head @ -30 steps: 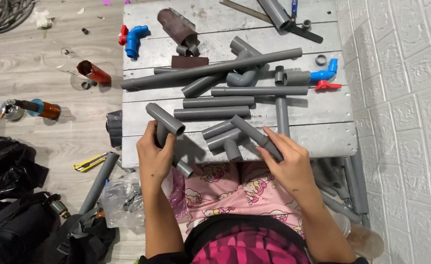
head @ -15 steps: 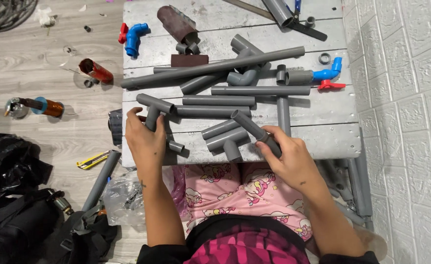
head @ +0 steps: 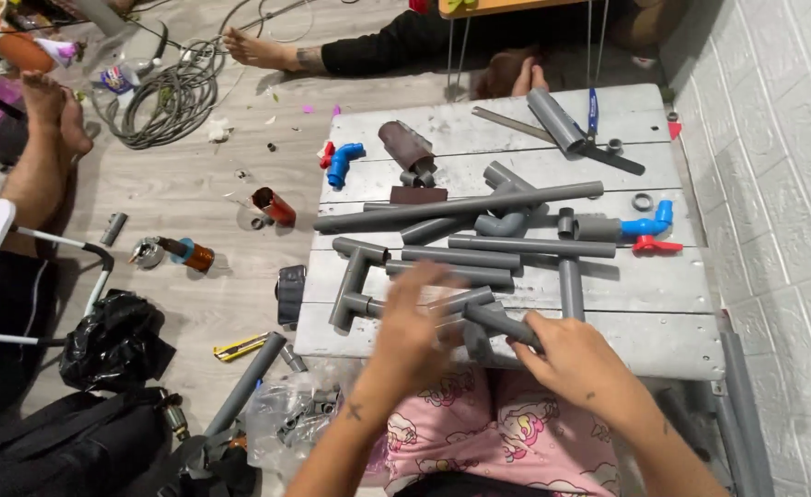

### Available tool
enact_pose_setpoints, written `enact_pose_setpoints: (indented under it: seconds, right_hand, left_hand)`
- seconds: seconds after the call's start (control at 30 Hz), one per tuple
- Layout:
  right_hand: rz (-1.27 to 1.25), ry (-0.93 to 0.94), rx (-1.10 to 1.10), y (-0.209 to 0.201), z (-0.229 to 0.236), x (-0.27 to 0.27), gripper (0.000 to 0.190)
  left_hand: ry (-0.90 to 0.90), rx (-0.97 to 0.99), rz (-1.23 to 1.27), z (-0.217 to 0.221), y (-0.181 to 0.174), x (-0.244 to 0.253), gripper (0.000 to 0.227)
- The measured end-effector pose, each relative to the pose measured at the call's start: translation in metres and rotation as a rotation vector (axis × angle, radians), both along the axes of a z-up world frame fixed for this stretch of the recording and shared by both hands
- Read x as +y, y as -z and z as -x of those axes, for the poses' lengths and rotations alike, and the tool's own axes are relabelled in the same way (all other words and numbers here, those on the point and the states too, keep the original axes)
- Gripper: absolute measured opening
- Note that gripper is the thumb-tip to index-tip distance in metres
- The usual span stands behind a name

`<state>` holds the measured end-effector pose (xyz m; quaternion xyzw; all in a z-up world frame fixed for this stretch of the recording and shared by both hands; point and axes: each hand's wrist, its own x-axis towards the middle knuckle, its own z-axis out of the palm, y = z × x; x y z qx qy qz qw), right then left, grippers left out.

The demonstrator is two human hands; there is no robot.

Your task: Assembling a structure using PVC pipes and various connectors like T-joints and elbows

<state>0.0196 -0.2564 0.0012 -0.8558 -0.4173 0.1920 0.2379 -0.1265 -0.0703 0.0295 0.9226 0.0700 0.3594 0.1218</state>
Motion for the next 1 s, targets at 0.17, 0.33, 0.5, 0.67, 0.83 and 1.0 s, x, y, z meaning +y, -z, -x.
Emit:
enact_pose_setpoints:
  seconds: [0.17,0.33,0.5,0.67,0.83,1.0]
  right_hand:
    - [0.122,-0.251,0.192,-0.018,-0.033,0.027,0.025]
    - [0.228,-0.207,0.796,-0.031,-0.057,0.041,0.016]
    - [0.173,-0.368,0.613,-0.051,-0.060,0.055,0.027]
    - [0.160,-0.374,0.224,-0.046,-0.055,0.059,0.033]
    - [0.237,-0.208,-0.470,-0.028,-0.069,0.061,0.024]
    - [0.245,-0.044,-0.792,-0.035,-0.135,0.001,0.014]
  left_hand:
    - [0.087,0.086,-0.507,-0.029,0.007,-0.019,0.026]
    - [0.090,0.082,-0.814,-0.066,0.021,-0.010,0.035]
    - [0.141,0.193,-0.839,-0.081,0.018,-0.002,0.030]
    - [0.173,0.364,-0.761,-0.090,0.001,0.005,0.021]
    - [0.325,0.576,-0.283,-0.096,-0.031,0.019,0.009]
    - [-0.044,0.838,-0.169,-0.068,-0.046,0.108,0.015]
